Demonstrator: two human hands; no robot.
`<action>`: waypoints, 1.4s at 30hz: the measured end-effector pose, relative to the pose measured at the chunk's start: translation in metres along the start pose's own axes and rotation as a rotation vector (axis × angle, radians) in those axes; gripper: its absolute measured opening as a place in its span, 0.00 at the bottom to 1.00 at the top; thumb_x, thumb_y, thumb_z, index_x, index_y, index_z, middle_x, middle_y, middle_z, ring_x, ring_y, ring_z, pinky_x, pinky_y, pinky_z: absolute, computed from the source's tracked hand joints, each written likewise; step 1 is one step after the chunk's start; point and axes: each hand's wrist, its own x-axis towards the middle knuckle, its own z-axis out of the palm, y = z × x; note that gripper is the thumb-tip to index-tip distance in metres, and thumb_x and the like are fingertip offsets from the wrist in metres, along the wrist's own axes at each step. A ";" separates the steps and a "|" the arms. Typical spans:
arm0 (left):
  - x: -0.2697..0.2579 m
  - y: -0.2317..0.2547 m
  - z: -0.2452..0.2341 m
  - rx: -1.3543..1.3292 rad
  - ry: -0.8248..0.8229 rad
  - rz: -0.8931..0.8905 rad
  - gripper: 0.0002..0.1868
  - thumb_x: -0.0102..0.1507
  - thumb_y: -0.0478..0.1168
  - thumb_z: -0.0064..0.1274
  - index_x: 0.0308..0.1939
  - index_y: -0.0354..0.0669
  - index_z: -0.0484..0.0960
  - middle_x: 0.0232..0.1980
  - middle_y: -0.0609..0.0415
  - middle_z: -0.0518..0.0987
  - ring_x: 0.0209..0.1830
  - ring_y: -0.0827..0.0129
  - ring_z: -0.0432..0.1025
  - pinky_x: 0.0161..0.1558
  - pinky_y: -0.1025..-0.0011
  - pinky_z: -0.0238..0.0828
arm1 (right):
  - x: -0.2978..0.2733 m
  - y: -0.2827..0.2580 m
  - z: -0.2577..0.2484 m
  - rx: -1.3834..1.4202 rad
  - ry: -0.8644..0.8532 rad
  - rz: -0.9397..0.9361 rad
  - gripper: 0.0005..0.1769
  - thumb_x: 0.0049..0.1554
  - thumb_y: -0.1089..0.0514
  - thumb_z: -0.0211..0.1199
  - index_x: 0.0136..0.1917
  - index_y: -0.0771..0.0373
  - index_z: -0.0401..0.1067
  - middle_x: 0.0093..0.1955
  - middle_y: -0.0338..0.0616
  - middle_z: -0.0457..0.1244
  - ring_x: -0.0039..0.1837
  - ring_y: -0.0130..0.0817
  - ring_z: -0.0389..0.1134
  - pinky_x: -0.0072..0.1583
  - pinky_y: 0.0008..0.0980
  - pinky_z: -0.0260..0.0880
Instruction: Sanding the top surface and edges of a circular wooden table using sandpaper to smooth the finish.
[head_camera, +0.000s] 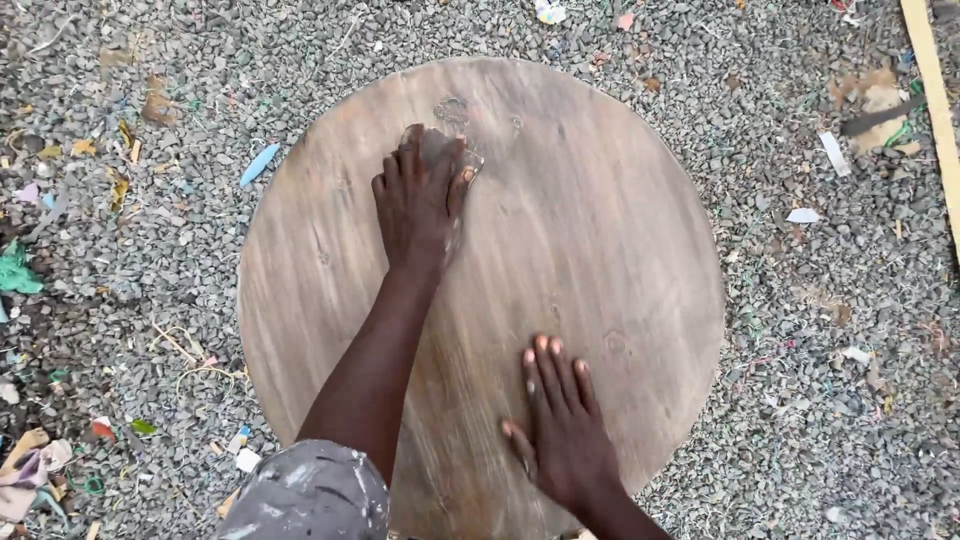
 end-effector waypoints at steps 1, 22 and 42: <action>-0.014 0.001 -0.001 -0.074 0.002 0.027 0.20 0.73 0.54 0.41 0.69 0.67 0.74 0.75 0.55 0.60 0.64 0.55 0.62 0.58 0.55 0.59 | -0.029 -0.007 0.004 0.023 0.026 -0.054 0.47 0.64 0.33 0.40 0.83 0.67 0.40 0.87 0.54 0.36 0.87 0.47 0.33 0.83 0.44 0.32; -0.318 0.158 -0.039 -0.119 -0.084 0.109 0.26 0.70 0.38 0.50 0.72 0.39 0.68 0.78 0.46 0.62 0.81 0.53 0.52 0.78 0.57 0.47 | -0.023 0.072 0.002 0.296 0.105 0.174 0.36 0.69 0.45 0.33 0.84 0.67 0.38 0.87 0.56 0.34 0.87 0.46 0.30 0.83 0.47 0.29; -0.233 0.184 -0.033 0.021 -0.221 -0.010 0.34 0.65 0.37 0.51 0.76 0.49 0.63 0.80 0.52 0.60 0.82 0.56 0.52 0.79 0.53 0.41 | -0.049 0.077 0.028 0.528 0.399 0.121 0.27 0.70 0.55 0.36 0.78 0.64 0.60 0.83 0.50 0.51 0.84 0.48 0.47 0.80 0.45 0.39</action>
